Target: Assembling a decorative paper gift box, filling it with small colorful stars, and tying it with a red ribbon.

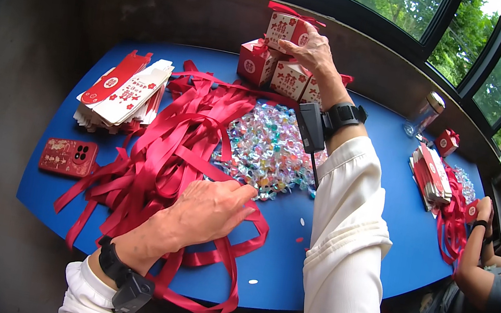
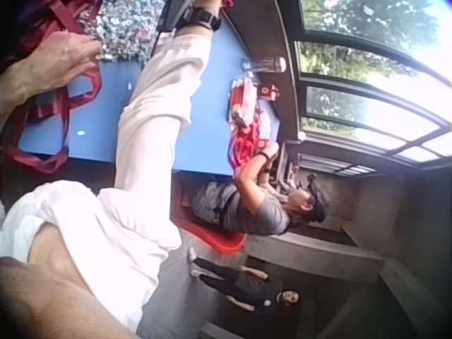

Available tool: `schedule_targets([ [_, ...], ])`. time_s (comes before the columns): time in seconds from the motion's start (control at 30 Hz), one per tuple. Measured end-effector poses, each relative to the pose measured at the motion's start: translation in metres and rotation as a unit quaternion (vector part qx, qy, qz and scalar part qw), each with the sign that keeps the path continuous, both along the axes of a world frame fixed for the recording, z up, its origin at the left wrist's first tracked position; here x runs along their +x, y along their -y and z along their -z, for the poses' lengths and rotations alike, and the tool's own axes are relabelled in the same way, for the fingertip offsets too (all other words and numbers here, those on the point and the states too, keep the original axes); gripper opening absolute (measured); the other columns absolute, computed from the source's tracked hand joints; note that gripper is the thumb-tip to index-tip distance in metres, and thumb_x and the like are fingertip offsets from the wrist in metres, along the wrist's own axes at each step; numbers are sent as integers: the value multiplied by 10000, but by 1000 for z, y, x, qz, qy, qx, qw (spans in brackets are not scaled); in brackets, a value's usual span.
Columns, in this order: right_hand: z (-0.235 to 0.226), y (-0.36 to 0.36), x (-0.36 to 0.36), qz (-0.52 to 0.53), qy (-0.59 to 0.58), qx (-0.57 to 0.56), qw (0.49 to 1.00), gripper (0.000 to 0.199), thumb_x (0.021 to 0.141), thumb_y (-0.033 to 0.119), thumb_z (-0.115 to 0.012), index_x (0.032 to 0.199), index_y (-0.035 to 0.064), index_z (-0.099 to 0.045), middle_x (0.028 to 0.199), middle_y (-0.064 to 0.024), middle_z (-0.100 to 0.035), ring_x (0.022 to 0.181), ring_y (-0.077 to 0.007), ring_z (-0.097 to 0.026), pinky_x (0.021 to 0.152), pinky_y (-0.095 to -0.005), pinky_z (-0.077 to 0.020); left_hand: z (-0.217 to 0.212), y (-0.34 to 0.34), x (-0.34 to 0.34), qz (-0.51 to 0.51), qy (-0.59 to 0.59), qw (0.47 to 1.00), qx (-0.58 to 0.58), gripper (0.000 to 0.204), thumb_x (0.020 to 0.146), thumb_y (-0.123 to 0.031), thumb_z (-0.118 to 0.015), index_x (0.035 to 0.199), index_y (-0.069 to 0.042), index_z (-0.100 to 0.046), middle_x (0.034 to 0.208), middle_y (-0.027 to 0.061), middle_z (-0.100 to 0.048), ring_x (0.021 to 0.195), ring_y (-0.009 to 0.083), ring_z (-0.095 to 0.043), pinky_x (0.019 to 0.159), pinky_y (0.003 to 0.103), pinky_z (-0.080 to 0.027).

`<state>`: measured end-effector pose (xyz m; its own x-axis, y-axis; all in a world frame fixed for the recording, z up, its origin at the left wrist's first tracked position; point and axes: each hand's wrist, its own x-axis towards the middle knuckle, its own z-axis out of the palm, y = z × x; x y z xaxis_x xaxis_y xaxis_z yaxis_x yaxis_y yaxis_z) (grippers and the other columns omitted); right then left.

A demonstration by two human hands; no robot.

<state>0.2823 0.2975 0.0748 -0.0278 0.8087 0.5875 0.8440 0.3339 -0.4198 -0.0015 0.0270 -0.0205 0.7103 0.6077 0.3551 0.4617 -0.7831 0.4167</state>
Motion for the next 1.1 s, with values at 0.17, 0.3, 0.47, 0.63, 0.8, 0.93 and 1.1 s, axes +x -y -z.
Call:
schedule_targets([
  [0.17,3,0,1,41,13,42,998,1086,698,528,-849,1497,-14,-351,1243,-313,-617,1168,-379,-628,1014,-405,-500,2,0,0,0,9,1000,10,215,922,-243,-650,985,-46,-592,793,153,-649,701,372,-669,596,462,-537],
  [0.3,-4,-8,-4,115,-18,39,992,1208,685,634,-813,1529,-21,-249,1283,-319,-584,1239,-398,-570,1068,-422,-446,4,1,-3,-2,16,1000,14,210,924,-250,-647,957,-49,-594,785,145,-647,689,365,-669,582,459,-537],
  [0.47,-3,-31,1,110,-82,12,990,1404,586,784,-777,1561,6,-131,1394,-353,-478,1330,-486,-459,1142,-480,-351,3,1,-4,-4,19,1000,22,199,928,-236,-639,948,-43,-596,774,132,-638,685,353,-673,575,453,-538],
  [0.63,12,-47,3,68,-154,-5,986,1345,619,624,-858,1550,-14,-126,1409,-330,-476,1325,-446,-481,1110,-445,-413,4,-3,-5,-4,12,1000,15,195,928,-222,-637,947,-33,-593,769,124,-618,680,344,-671,568,451,-538],
  [0.8,24,-48,-10,-25,-224,24,974,1215,658,384,-868,1545,-8,-137,1395,-305,-458,1239,-392,-552,1026,-418,-503,7,-5,-4,-10,4,1000,15,193,924,-221,-641,943,-35,-592,763,121,-611,674,337,-665,561,451,-535],
  [0.93,29,-51,-20,-93,-198,79,973,1138,666,297,-840,1535,-10,-172,1379,-302,-451,1202,-375,-573,988,-406,-526,7,-6,-3,-10,-1,1000,13,195,921,-221,-647,934,-36,-589,760,119,-608,672,336,-663,560,449,-535],
  [1.1,39,-55,-27,-40,-73,57,995,1095,668,376,-811,1521,9,-230,1340,-335,-433,1248,-442,-498,1041,-430,-475,8,-6,-3,-12,2,1000,12,191,919,-219,-650,925,-38,-589,759,119,-608,675,336,-666,559,449,-534],
])
